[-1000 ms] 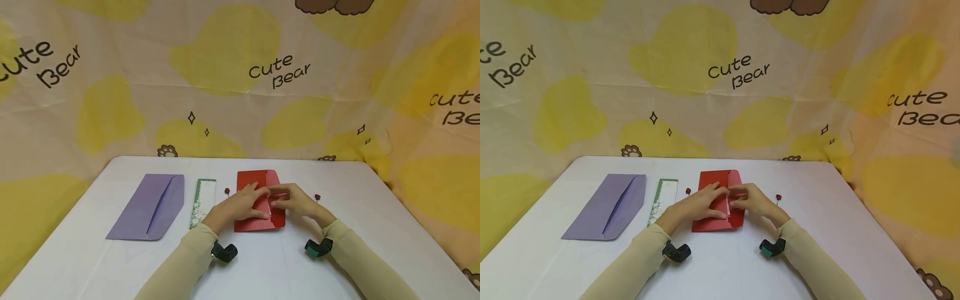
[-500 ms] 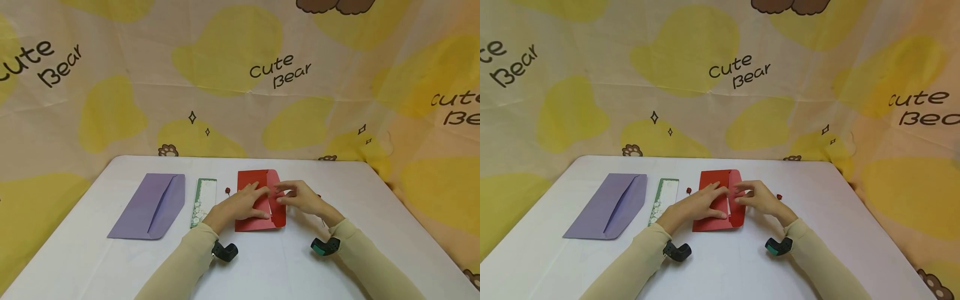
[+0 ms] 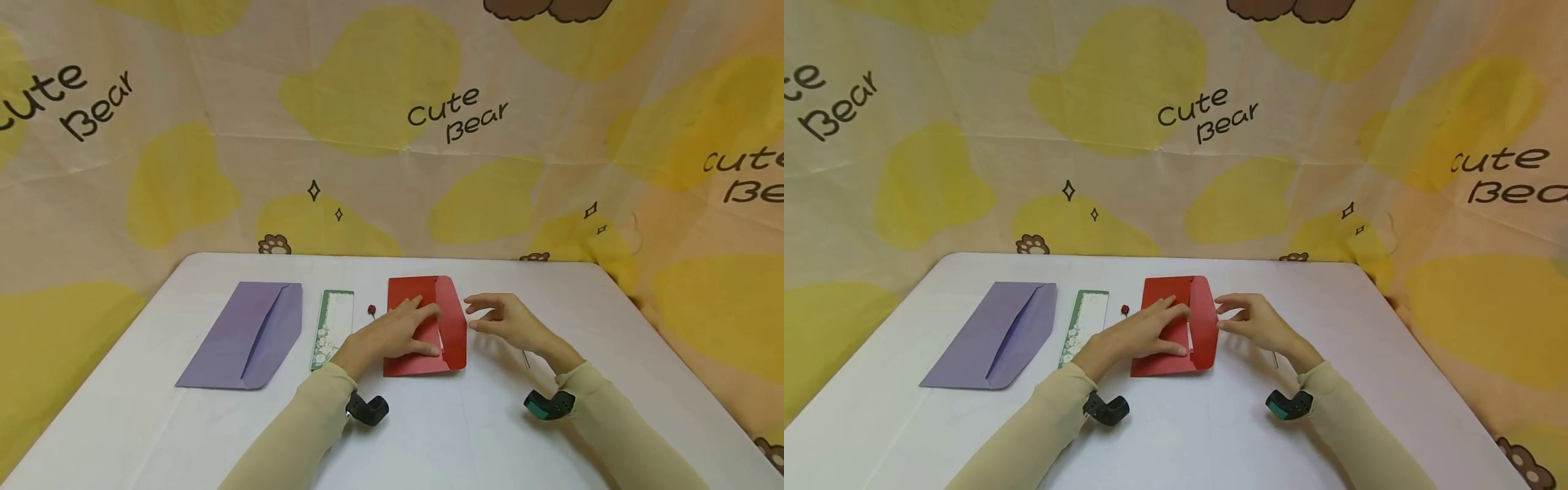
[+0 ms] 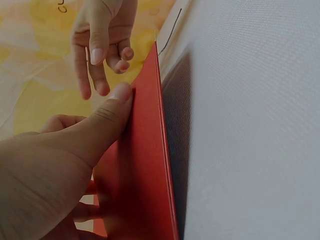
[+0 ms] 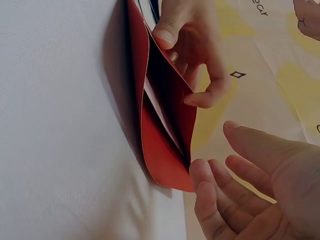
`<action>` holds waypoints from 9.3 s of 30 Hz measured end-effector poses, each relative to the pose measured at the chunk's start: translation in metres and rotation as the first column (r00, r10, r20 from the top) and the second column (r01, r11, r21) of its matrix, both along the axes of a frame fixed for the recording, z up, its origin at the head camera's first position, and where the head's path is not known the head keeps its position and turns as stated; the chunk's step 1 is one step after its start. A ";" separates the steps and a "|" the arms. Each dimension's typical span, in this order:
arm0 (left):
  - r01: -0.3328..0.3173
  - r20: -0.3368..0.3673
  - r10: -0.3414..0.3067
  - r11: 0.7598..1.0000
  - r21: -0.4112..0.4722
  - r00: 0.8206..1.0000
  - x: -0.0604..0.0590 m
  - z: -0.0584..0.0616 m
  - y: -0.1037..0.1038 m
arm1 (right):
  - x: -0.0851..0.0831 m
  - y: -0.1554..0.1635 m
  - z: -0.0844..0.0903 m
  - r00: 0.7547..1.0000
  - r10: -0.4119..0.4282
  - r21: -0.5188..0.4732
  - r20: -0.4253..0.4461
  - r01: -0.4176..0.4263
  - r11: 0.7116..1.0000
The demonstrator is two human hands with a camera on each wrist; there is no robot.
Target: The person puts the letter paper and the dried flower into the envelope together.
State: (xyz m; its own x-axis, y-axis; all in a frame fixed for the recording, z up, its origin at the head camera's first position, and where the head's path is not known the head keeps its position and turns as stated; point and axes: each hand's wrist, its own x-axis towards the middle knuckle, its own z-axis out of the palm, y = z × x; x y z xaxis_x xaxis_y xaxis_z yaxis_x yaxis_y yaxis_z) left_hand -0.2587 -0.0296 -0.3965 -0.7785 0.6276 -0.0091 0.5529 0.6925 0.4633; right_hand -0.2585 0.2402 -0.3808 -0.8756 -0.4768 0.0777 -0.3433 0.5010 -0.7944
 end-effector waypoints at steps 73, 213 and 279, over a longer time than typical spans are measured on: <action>-0.008 0.022 0.008 1.000 -0.002 1.000 0.001 0.000 0.001 | -0.003 0.083 0.015 0.964 -0.129 0.195 0.231 0.084 0.977; -0.009 0.027 0.009 1.000 0.008 1.000 0.001 0.000 0.000 | -0.009 0.085 -0.007 0.944 -0.274 0.162 0.182 0.246 0.955; -0.010 0.016 0.010 1.000 0.005 1.000 0.000 0.000 -0.002 | -0.008 0.068 -0.008 0.933 -0.192 -0.054 0.303 0.218 0.974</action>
